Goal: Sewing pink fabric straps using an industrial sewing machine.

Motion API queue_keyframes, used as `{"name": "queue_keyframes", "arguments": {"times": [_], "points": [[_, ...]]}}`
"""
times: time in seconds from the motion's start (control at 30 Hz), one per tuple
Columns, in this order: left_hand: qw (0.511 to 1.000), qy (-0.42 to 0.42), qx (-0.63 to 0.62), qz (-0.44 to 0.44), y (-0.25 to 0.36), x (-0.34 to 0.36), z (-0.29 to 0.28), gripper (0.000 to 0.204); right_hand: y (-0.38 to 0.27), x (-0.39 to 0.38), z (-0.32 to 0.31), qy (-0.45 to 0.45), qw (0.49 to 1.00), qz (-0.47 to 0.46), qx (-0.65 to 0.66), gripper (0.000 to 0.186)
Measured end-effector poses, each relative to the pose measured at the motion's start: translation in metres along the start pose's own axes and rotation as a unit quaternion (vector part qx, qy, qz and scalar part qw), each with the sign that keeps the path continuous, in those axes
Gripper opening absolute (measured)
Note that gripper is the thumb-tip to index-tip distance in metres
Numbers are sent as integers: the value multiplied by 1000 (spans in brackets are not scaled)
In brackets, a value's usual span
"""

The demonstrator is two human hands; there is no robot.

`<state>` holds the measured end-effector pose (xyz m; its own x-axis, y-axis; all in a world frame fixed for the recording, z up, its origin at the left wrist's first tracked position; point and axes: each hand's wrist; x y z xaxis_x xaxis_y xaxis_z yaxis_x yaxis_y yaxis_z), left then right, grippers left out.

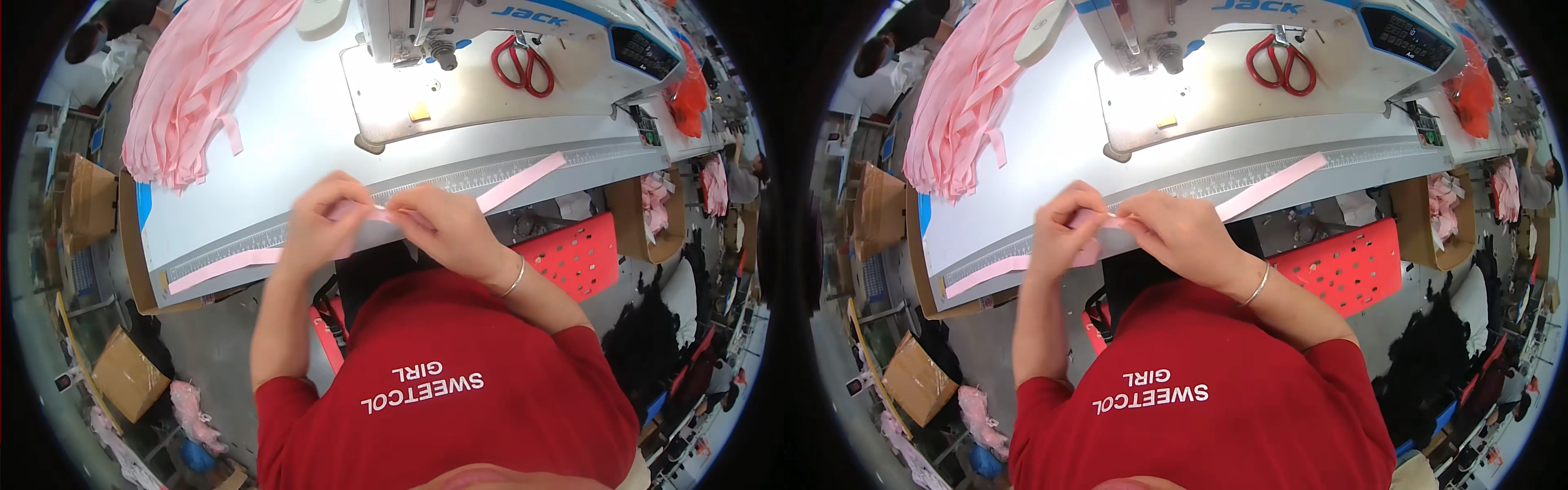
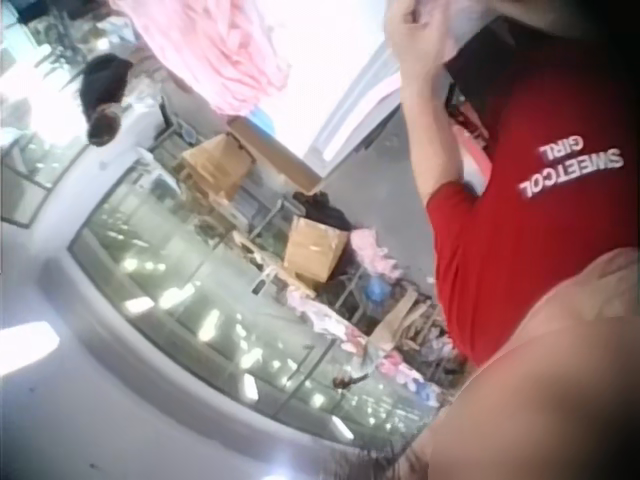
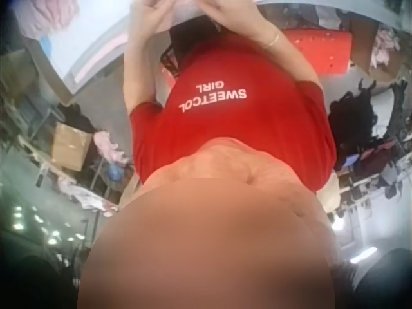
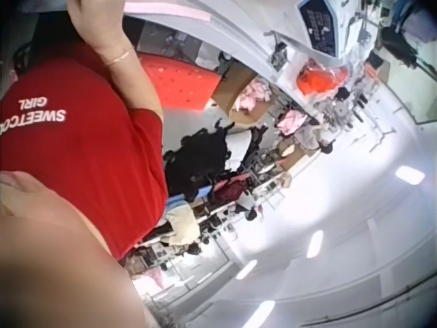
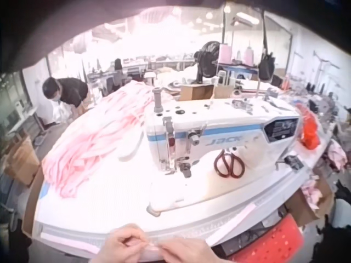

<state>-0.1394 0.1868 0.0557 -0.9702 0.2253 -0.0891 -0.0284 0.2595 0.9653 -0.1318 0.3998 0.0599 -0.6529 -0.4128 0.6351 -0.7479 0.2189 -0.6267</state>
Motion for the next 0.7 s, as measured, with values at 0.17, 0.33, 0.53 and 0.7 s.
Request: {"name": "queue_keyframes", "arguments": {"times": [0.17,0.33,0.53,0.7], "points": [[978,-68,187,-70,15,67,-88,4,-1,-9,2,-47,995,24,80,14],[948,-90,302,-54,16,142,-104,10,-15,-42,-10,-36,940,228,253,19],[944,-80,297,-116,5,156,-104,13,-4,-63,-48,13,946,262,192,19],[959,-29,260,-110,-5,136,-98,17,3,-58,-63,69,961,265,48,20]]}}
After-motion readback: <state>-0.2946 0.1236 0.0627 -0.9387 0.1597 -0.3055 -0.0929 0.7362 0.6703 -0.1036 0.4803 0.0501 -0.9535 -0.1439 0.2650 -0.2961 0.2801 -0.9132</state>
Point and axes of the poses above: each hand's wrist, its own x-axis towards the middle knuckle, its own z-axis out of the palm, y = z × x, and after that the axes turned 13 degrees about -z, right-handed
